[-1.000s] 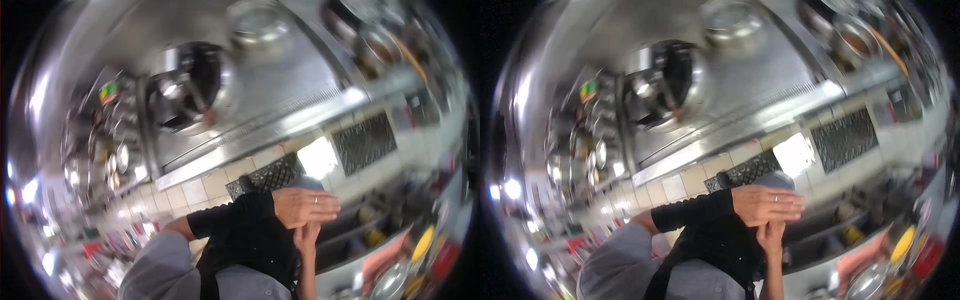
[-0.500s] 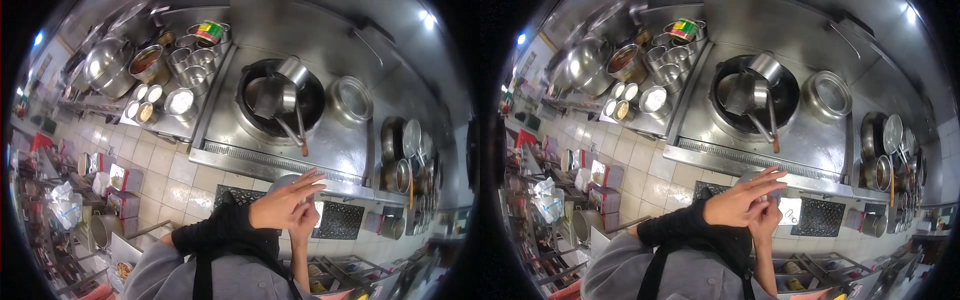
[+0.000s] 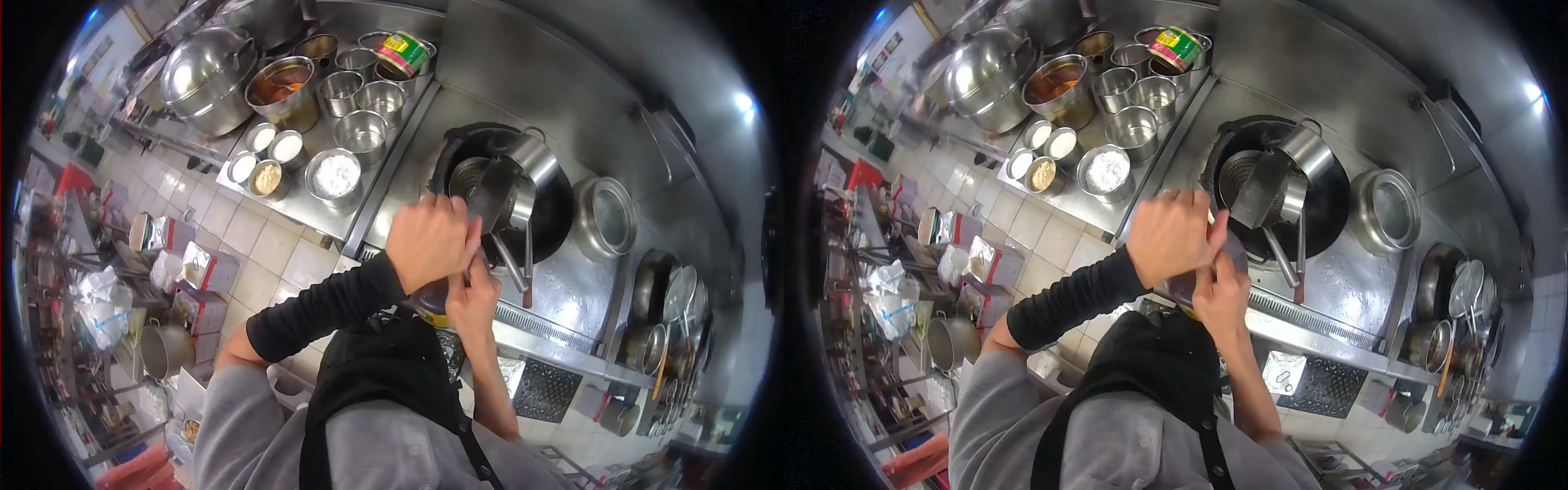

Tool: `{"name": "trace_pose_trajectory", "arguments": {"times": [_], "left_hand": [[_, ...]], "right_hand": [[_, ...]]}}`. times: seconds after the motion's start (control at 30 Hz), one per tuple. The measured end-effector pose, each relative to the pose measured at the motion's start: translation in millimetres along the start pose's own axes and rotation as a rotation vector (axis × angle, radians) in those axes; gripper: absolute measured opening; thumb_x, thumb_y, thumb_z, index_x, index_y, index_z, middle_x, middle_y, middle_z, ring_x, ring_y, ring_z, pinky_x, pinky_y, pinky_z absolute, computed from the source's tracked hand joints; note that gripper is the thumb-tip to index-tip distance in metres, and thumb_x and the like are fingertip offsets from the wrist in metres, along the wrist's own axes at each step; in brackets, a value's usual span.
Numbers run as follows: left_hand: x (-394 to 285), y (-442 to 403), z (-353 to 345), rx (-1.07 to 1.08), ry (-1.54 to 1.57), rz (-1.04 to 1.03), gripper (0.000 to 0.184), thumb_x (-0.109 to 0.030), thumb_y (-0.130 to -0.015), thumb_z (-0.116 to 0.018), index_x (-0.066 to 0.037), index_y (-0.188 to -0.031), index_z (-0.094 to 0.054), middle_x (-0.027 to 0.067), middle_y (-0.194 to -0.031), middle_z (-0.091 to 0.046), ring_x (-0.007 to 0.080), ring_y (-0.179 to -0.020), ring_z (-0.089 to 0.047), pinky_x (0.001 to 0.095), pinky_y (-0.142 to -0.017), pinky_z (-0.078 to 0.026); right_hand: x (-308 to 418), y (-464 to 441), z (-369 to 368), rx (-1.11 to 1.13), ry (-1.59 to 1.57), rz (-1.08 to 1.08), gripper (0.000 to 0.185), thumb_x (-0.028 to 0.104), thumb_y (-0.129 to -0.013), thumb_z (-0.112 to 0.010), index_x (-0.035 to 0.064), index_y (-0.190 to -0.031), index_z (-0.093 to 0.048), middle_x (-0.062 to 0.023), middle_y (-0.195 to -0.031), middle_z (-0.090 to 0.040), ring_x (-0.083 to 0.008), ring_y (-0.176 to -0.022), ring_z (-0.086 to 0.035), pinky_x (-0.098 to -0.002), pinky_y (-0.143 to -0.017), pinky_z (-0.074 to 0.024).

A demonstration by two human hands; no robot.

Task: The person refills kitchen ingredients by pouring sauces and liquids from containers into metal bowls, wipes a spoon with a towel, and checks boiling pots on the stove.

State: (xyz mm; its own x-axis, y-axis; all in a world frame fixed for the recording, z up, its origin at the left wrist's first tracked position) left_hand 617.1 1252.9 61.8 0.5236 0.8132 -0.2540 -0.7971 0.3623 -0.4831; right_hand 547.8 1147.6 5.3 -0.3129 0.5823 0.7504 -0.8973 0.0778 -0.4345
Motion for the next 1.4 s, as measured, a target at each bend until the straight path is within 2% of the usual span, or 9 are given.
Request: {"name": "trace_pose_trajectory", "arguments": {"times": [0.1,0.23,0.33,0.47,0.6,0.67,0.87,1.03,1.4], "left_hand": [[25.7,-32.3,10.3,0.004,-0.050,0.078,0.032,-0.029,-0.088,-0.065,0.002,-0.082,-0.062,0.0179,-0.087,-0.064,0.0302,-0.078,-0.065,0.0389,-0.062,-0.054],[68.9,-53.7,9.8,0.141,0.727,-0.031,0.018,-0.002,-0.086,-0.062,0.002,-0.104,-0.066,0.0174,-0.120,-0.063,0.0339,-0.089,-0.065,0.0376,-0.081,-0.054],[114.2,-68.7,9.2,0.072,0.741,-0.156,0.023,-0.001,-0.085,-0.061,0.002,-0.107,-0.066,0.0183,-0.119,-0.064,0.0340,-0.091,-0.066,0.0383,-0.081,-0.054],[160.5,-93.6,-6.8,0.050,0.551,-0.036,0.028,-0.003,-0.084,-0.065,0.001,-0.112,-0.068,0.0185,-0.103,-0.066,0.0361,-0.091,-0.064,0.0395,-0.081,-0.054],[192.0,-122.9,-39.4,-0.030,0.011,0.105,0.030,-0.027,-0.089,-0.063,0.003,-0.086,-0.065,0.0237,-0.092,-0.065,0.0359,-0.087,-0.065,0.0425,-0.071,-0.054],[227.3,-144.3,-54.1,-0.173,-0.037,0.242,0.037,-0.034,-0.093,-0.056,-0.001,-0.078,-0.063,0.0232,-0.073,-0.066,0.0401,-0.063,-0.066,0.0480,-0.056,-0.054],[346.8,-176.6,-51.6,-0.008,-0.034,0.427,0.034,-0.030,-0.093,-0.053,0.001,-0.084,-0.064,0.0296,-0.086,-0.068,0.0439,-0.077,-0.069,0.0508,-0.067,-0.057],[434.6,-115.1,-138.6,0.198,-0.065,0.570,0.033,-0.030,-0.090,-0.055,0.001,-0.100,-0.062,0.0273,-0.097,-0.068,0.0450,-0.088,-0.068,0.0527,-0.077,-0.056],[478.9,-80.6,-192.7,0.346,-0.078,0.537,0.022,-0.024,-0.081,-0.066,-0.006,-0.093,-0.069,0.0181,-0.096,-0.070,0.0371,-0.090,-0.070,0.0472,-0.075,-0.057]], "right_hand": [[-4.9,-46.4,-25.4,0.052,-0.057,0.013,0.026,-0.004,-0.085,-0.060,-0.0057,-0.111,-0.060,-0.0269,-0.088,-0.066,-0.0429,-0.079,-0.068,-0.0399,-0.065,-0.0511],[-12.7,-98.7,-51.8,0.090,-0.028,0.027,0.019,0.000,-0.087,-0.060,-0.0039,-0.106,-0.061,-0.0256,-0.077,-0.064,-0.0428,-0.072,-0.068,-0.0425,-0.058,-0.0483],[-9.7,-137.9,-72.8,0.110,-0.066,0.000,0.010,0.006,-0.091,-0.061,-0.0019,-0.097,-0.061,-0.0250,-0.068,-0.062,-0.0442,-0.065,-0.065,-0.0452,-0.055,-0.0464],[-15.4,-173.6,-105.5,0.165,0.004,-0.067,0.011,0.008,-0.092,-0.057,-0.0031,-0.094,-0.059,-0.0286,-0.072,-0.062,-0.0485,-0.070,-0.063,-0.0508,-0.060,-0.0472],[-36.7,-217.0,-148.7,0.214,0.081,-0.036,0.014,0.006,-0.091,-0.054,-0.0061,-0.096,-0.059,-0.0335,-0.079,-0.062,-0.0510,-0.082,-0.063,-0.0535,-0.069,-0.0482],[-35.4,-235.6,-166.1,0.264,0.153,-0.079,0.018,0.008,-0.092,-0.053,-0.0096,-0.091,-0.057,-0.0357,-0.080,-0.062,-0.0535,-0.081,-0.062,-0.0556,-0.072,-0.0491],[-51.6,-286.2,-228.5,0.400,0.292,-0.173,0.029,0.019,-0.095,-0.056,-0.0097,-0.097,-0.058,-0.0376,-0.089,-0.061,-0.0550,-0.095,-0.057,-0.0570,-0.082,-0.0452],[-73.3,-325.7,-268.9,0.451,0.416,-0.220,0.030,0.017,-0.094,-0.054,-0.0105,-0.103,-0.062,-0.0387,-0.100,-0.062,-0.0524,-0.101,-0.059,-0.0553,-0.090,-0.0477],[-138.7,-378.0,-344.0,0.711,0.573,-0.296,0.031,0.016,-0.084,-0.057,-0.0066,-0.104,-0.067,-0.0315,-0.112,-0.064,-0.0469,-0.110,-0.061,-0.0491,-0.097,-0.0496]]}}
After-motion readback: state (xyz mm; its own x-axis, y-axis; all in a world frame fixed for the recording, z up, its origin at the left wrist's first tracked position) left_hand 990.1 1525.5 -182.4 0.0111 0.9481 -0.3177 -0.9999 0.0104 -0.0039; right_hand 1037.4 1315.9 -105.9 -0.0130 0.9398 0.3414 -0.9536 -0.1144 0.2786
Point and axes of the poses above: each hand's wrist, its own y-axis away from the middle knuckle, its own z-axis out of the back of the hand, x = y × z, the point moved 5 cm from there along -y, towards the middle knuckle
